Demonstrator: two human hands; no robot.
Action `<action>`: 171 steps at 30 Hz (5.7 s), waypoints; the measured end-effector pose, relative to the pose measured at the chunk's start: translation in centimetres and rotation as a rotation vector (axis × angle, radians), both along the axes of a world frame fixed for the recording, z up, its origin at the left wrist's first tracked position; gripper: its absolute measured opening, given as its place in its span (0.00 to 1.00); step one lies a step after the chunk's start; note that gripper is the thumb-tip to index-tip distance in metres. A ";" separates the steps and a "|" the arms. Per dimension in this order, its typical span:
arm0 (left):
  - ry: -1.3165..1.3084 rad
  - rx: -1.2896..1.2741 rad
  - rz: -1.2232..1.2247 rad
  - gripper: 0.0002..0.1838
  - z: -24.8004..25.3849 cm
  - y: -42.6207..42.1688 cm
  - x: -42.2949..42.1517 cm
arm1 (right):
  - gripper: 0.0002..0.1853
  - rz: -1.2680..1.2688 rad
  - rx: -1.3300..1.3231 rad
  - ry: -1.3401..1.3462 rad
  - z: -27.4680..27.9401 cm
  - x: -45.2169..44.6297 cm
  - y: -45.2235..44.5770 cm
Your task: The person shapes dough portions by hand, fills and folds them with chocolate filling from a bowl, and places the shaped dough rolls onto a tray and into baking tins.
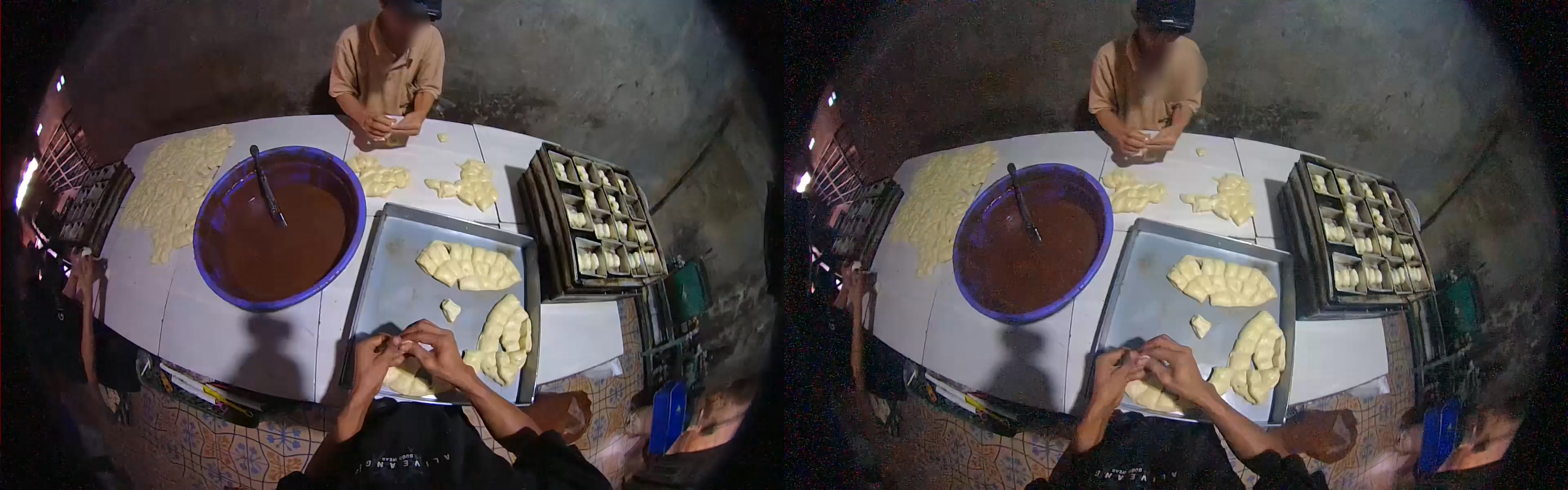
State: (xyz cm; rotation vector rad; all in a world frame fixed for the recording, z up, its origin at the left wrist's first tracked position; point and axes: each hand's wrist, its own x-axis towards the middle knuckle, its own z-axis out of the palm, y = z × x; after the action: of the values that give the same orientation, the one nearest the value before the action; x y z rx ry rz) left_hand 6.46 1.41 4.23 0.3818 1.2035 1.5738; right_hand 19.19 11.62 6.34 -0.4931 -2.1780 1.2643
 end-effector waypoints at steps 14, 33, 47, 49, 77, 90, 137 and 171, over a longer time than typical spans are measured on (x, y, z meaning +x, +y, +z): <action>0.523 0.284 0.048 0.17 -1.6 -0.1 -0.2 | 0.18 -0.007 -0.919 0.079 -4.8 0.8 -0.3; 1.452 0.121 -0.536 0.22 -2.2 2.6 0.8 | 0.17 -0.339 0.366 -0.379 -5.4 4.1 8.3; 0.594 0.266 0.213 0.13 3.7 2.9 1.2 | 0.15 -0.349 -0.498 0.225 2.8 -1.4 -1.2; 0.509 0.197 0.227 0.11 3.3 2.3 1.2 | 0.16 -0.246 -0.145 0.103 0.6 -1.7 0.4; 1.128 -0.636 -0.068 0.42 9.8 4.9 -15.2 | 0.47 0.089 -0.875 0.250 -5.8 -4.8 1.6; 0.297 -0.024 0.049 0.24 2.7 4.0 -2.9 | 0.19 -0.296 0.212 -0.036 -2.9 -4.8 0.2; 0.574 0.014 0.104 0.11 -4.0 -0.3 -1.7 | 0.13 -0.365 0.012 -0.309 -7.5 0.0 7.1; 0.899 -0.037 -0.538 0.45 -4.1 -1.9 -0.4 | 0.13 -0.216 -0.692 -0.093 -7.9 2.4 -3.3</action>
State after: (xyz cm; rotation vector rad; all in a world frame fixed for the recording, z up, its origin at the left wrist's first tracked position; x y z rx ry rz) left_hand 6.04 -0.48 0.09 1.3603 1.5970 0.8958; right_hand 21.58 8.29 -1.53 -1.0410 -1.6462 1.8807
